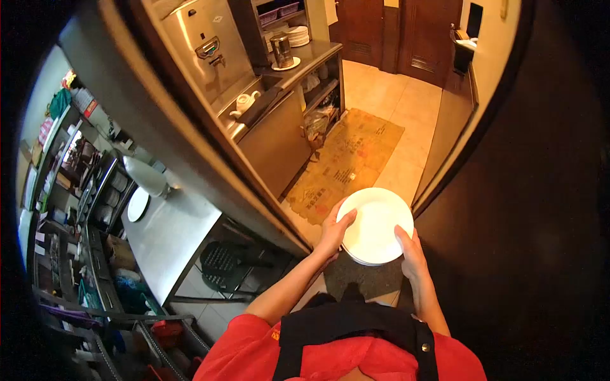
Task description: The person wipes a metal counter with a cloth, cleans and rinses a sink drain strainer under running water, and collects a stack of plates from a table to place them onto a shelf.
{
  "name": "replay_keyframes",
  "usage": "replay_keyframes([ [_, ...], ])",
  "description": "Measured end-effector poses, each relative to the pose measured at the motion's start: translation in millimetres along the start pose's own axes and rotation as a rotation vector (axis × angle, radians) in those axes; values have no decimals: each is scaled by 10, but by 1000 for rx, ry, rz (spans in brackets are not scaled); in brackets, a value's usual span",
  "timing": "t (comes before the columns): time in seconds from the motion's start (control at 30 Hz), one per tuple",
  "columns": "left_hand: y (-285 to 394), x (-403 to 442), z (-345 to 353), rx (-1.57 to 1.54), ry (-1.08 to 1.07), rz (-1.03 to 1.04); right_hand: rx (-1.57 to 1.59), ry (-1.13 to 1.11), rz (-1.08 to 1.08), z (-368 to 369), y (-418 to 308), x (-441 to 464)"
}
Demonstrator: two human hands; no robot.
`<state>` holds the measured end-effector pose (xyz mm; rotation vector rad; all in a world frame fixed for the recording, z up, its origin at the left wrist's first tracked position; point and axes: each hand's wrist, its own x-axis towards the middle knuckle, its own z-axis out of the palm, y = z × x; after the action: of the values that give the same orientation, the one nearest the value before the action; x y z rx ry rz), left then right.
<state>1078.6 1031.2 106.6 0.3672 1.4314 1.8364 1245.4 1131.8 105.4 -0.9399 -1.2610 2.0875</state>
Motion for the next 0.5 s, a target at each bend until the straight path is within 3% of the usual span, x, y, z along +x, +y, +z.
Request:
replay_keyframes([
  [0.17, 529, 1278, 104, 101, -36, -68, 50, -105, -26, 184, -269, 1279],
  [0.3, 875, 2504, 98, 102, -127, -117, 107, -40, 6, 490, -497, 2258],
  [0.33, 941, 2858, 88, 140, -160, 5, 125, -30, -1, 586, -582, 2521],
  [0.37, 1039, 3157, 107, 256, -122, 48, 146, -34, -36, 702, -740, 2855],
  [0.5, 1502, 4104, 337, 188, -76, -50, 139, -7, -79, 973, -1305, 3702],
])
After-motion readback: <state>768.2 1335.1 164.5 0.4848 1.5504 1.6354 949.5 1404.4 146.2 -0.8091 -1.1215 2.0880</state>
